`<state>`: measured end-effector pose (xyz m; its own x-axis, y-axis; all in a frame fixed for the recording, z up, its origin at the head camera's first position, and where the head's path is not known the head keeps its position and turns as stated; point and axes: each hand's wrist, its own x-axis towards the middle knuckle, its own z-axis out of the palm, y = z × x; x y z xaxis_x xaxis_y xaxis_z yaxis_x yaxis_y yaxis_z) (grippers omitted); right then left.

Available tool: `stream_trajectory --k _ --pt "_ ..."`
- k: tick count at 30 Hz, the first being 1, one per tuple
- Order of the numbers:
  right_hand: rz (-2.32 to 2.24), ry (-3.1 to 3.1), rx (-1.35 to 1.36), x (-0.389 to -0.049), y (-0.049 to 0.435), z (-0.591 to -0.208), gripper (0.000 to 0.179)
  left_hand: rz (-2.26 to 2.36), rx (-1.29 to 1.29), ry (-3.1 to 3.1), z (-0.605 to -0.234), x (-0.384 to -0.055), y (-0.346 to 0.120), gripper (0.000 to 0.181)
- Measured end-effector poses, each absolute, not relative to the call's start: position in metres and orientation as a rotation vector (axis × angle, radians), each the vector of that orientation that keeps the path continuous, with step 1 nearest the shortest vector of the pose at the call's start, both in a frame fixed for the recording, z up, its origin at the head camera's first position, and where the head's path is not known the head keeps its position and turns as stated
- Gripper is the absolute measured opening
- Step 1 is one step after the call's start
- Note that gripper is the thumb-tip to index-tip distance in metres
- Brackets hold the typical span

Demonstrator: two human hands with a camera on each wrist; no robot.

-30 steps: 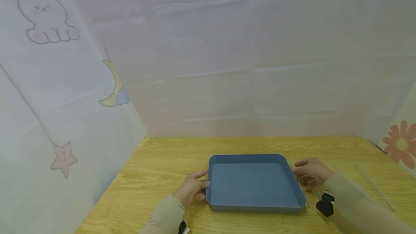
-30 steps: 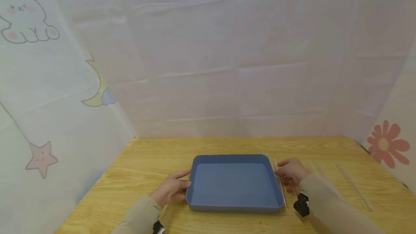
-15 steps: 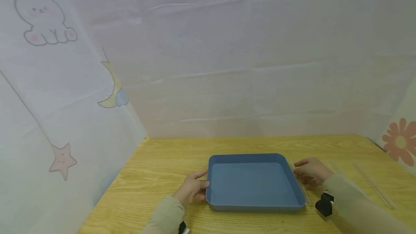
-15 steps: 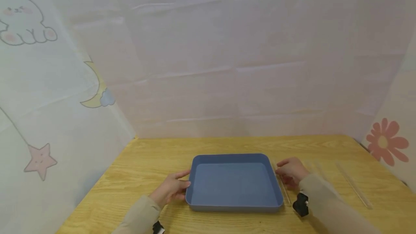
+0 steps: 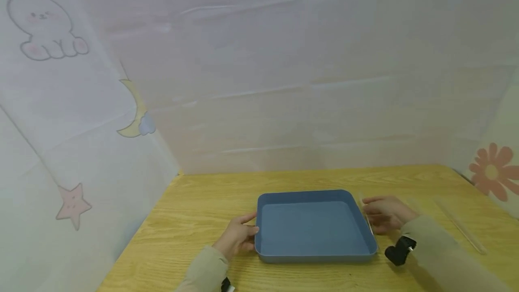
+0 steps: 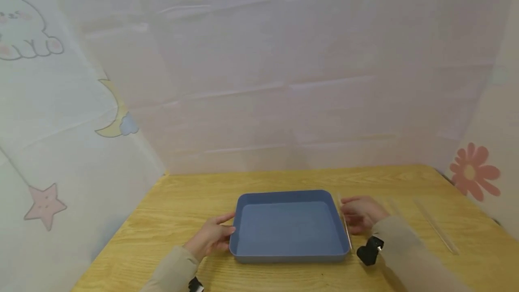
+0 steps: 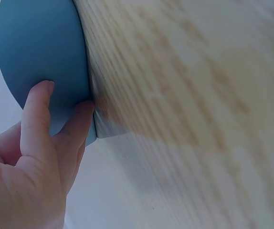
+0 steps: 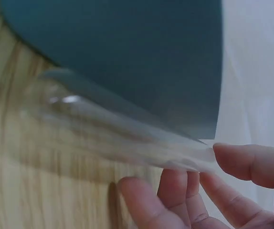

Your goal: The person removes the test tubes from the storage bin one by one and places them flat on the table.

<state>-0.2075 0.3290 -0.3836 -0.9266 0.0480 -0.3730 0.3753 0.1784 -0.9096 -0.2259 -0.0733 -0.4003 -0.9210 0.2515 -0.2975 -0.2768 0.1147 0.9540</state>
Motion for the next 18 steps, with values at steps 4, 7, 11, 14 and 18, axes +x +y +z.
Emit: stream_trajectory --k 4,7,11,14,18 --pt "-1.861 2.144 0.416 -0.2087 0.326 -0.3872 0.06 1.863 -0.019 2.01 -0.4004 -0.2261 -0.0738 0.055" --pt "-1.846 2.165 0.394 -0.2086 0.327 -0.3902 0.059 1.865 -0.016 2.004 -0.4003 -0.2259 -0.0737 0.055" --pt "-1.786 2.238 0.387 -0.2063 0.3293 -0.3915 0.056 1.867 -0.006 1.993 -0.3995 -0.2252 -0.0743 0.055" --pt "-1.75 2.277 0.387 -0.2042 0.3307 -0.3914 0.055 1.868 0.0 1.988 -0.3987 -0.225 -0.0752 0.055" --pt "-1.731 2.301 0.366 -0.2028 0.3317 -0.391 0.056 1.87 0.006 1.983 -0.3982 -0.2249 -0.0766 0.055"
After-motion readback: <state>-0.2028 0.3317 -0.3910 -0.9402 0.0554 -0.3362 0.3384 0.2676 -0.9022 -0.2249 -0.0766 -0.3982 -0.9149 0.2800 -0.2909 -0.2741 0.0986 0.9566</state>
